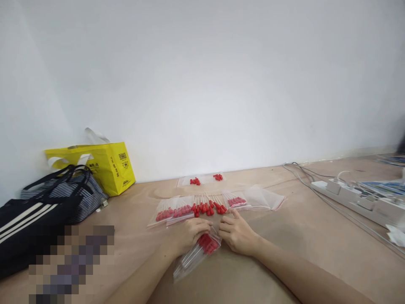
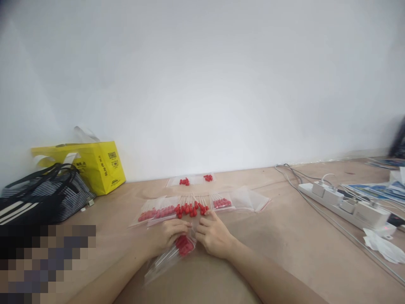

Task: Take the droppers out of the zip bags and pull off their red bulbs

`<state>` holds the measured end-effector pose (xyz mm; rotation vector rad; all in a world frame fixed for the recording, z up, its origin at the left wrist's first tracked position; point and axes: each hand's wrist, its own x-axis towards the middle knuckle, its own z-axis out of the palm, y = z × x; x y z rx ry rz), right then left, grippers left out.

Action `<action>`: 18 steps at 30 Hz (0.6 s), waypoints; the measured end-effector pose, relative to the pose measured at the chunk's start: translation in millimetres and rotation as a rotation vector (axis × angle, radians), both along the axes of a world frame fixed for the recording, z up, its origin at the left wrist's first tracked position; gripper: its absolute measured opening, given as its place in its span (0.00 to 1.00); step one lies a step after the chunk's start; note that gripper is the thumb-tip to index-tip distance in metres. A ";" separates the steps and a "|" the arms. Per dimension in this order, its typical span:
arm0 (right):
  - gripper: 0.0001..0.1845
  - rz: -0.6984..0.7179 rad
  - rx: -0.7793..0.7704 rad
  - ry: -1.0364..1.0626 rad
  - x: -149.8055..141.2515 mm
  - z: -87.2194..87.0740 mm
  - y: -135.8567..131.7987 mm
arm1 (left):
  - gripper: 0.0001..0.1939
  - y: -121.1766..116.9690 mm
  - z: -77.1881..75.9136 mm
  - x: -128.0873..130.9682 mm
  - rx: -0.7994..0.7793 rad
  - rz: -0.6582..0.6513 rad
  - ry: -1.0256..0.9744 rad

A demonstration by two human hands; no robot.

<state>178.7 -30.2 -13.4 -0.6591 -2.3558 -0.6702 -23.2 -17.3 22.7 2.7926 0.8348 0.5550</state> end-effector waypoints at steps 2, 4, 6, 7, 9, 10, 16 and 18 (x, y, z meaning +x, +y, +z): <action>0.08 -0.009 -0.087 0.000 2.6 0.7 -1.4 | 0.15 -9.5 -2.5 -4.2 -0.038 0.092 -0.049; 0.05 -0.008 -0.220 0.022 5.3 2.4 -4.0 | 0.19 -23.2 -8.5 -11.8 -0.088 0.209 -0.075; 0.09 0.032 -0.380 0.079 7.1 4.5 -6.8 | 0.25 -36.6 -17.0 -22.2 -0.159 0.270 -0.056; 0.12 0.069 -0.461 0.117 7.3 5.6 -8.1 | 0.27 -41.8 -21.5 -27.5 -0.184 0.273 -0.036; 0.15 0.145 -0.621 0.196 6.1 7.8 -9.9 | 0.30 -47.4 -28.7 -35.7 -0.211 0.260 -0.010; 0.17 0.166 -0.695 0.234 4.8 8.8 -10.3 | 0.30 -47.7 -30.5 -38.0 -0.215 0.248 -0.006; 0.14 0.105 -0.967 0.395 -4.2 10.9 -7.2 | 0.30 -37.8 -17.2 -28.7 -0.233 0.168 0.005; 0.12 0.094 -1.009 0.420 -6.2 10.3 -5.8 | 0.30 -37.4 -10.4 -24.4 -0.238 0.166 0.010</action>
